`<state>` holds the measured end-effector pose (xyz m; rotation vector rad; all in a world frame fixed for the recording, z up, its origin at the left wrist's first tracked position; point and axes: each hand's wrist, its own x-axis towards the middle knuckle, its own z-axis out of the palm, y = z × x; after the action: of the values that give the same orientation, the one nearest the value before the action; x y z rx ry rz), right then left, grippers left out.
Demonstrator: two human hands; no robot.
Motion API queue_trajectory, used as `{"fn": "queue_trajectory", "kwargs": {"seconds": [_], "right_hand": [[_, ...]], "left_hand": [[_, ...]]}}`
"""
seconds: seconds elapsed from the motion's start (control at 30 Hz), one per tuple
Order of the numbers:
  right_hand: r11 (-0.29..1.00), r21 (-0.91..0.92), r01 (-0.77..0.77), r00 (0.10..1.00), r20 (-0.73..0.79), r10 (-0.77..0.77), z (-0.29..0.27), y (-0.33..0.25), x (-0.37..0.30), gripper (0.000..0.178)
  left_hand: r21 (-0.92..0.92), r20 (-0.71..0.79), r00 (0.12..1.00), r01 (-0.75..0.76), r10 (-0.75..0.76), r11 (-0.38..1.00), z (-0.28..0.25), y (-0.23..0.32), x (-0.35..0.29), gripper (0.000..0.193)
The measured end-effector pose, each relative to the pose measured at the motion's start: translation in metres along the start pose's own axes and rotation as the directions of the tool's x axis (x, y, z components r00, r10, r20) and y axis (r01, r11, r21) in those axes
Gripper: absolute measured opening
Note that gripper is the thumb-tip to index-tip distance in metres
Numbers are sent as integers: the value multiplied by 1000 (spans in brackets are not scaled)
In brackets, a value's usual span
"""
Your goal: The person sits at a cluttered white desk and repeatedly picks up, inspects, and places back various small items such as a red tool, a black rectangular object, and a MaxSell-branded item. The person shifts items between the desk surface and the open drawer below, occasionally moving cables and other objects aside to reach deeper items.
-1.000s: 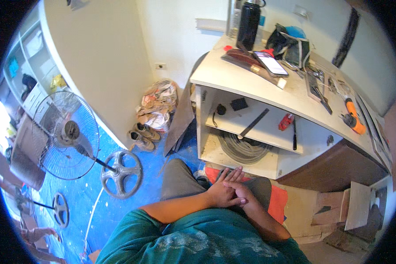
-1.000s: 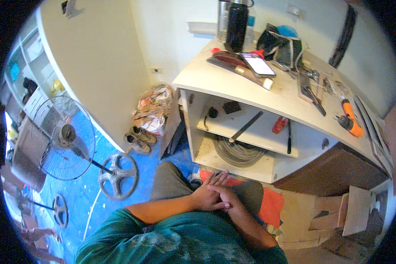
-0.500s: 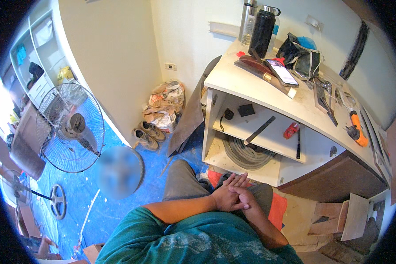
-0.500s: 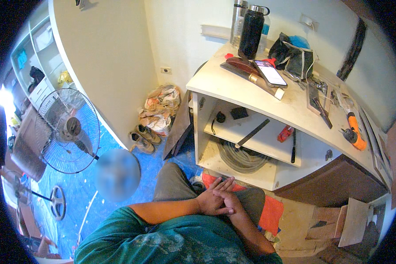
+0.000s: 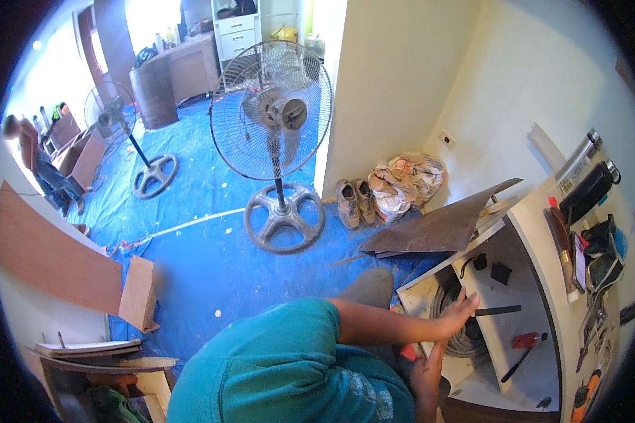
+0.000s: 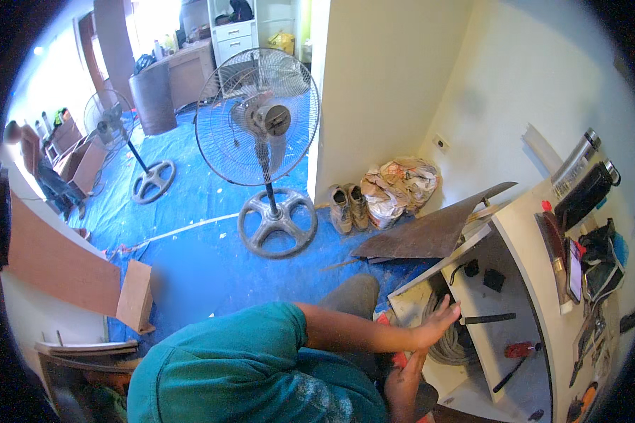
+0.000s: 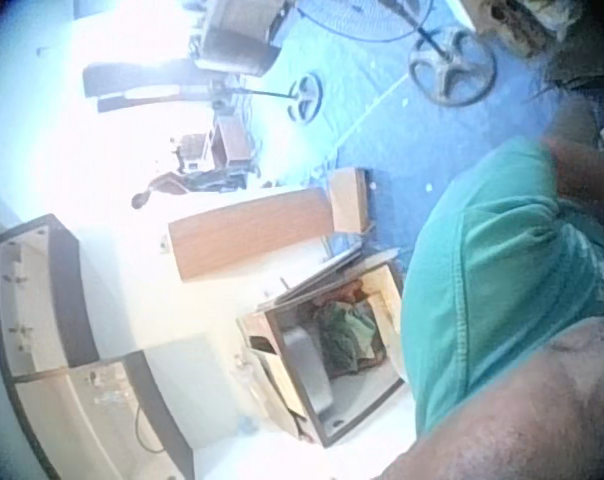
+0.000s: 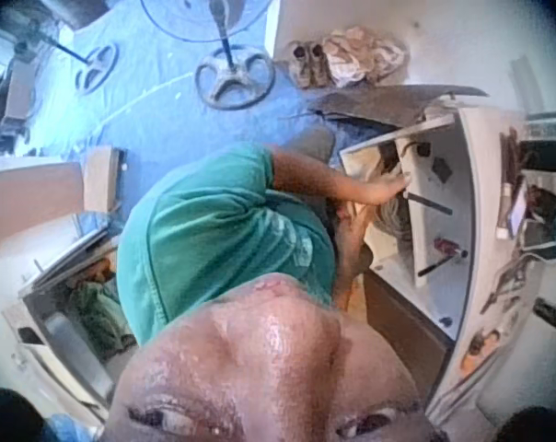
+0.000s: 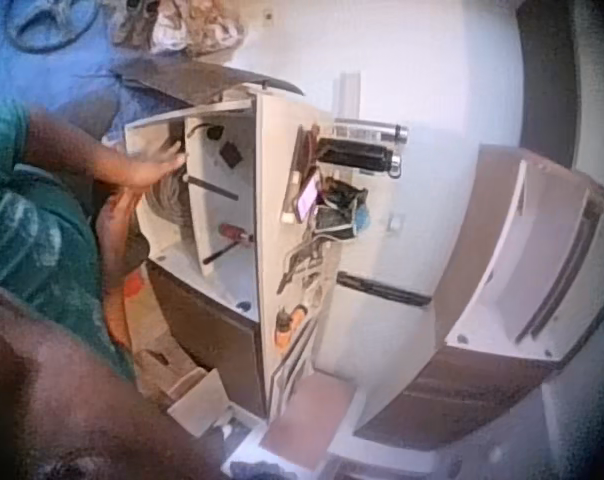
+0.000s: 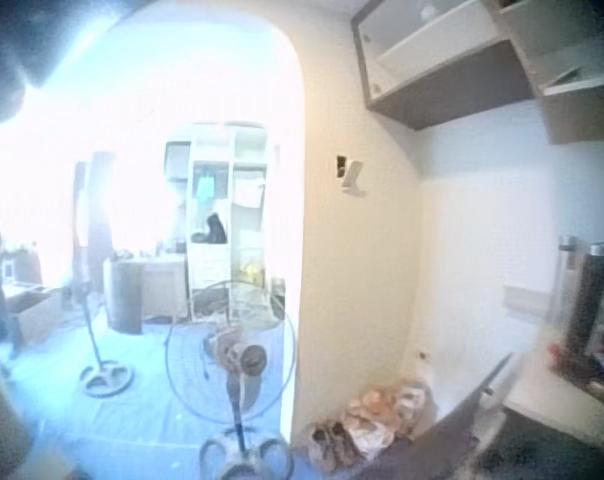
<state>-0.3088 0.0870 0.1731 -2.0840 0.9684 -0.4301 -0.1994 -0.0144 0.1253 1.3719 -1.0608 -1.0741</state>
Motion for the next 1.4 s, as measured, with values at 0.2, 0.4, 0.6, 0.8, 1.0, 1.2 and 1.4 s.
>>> {"fn": "queue_trajectory", "kwargs": {"seconds": [0.2,0.4,0.6,0.8,1.0,1.2,1.4], "right_hand": [[960,-279,8,994,-99,-37,4,9,18,66],[985,-139,102,994,-23,-106,-14,-9,50,58],[996,-36,79,992,-101,-82,-3,19,37,70],[990,-132,-51,988,-153,30,1,-2,35,66],[996,-43,-76,987,135,81,-34,21,61,47],[992,-108,-62,994,87,72,-23,2,29,51],[864,503,11,999,-46,15,-2,2,21,75]], "left_hand": [[-30,33,998,60,-59,998,4,11,-6,86],[-48,63,997,36,-33,998,-1,5,-7,90],[-211,35,994,110,-105,971,-9,15,15,94],[-296,14,987,155,-158,942,-2,11,16,97],[-437,60,989,149,-137,887,12,29,-17,98],[-355,110,945,325,-307,876,0,16,-3,100],[-263,-14,993,110,-117,959,0,-34,48,97]]}}
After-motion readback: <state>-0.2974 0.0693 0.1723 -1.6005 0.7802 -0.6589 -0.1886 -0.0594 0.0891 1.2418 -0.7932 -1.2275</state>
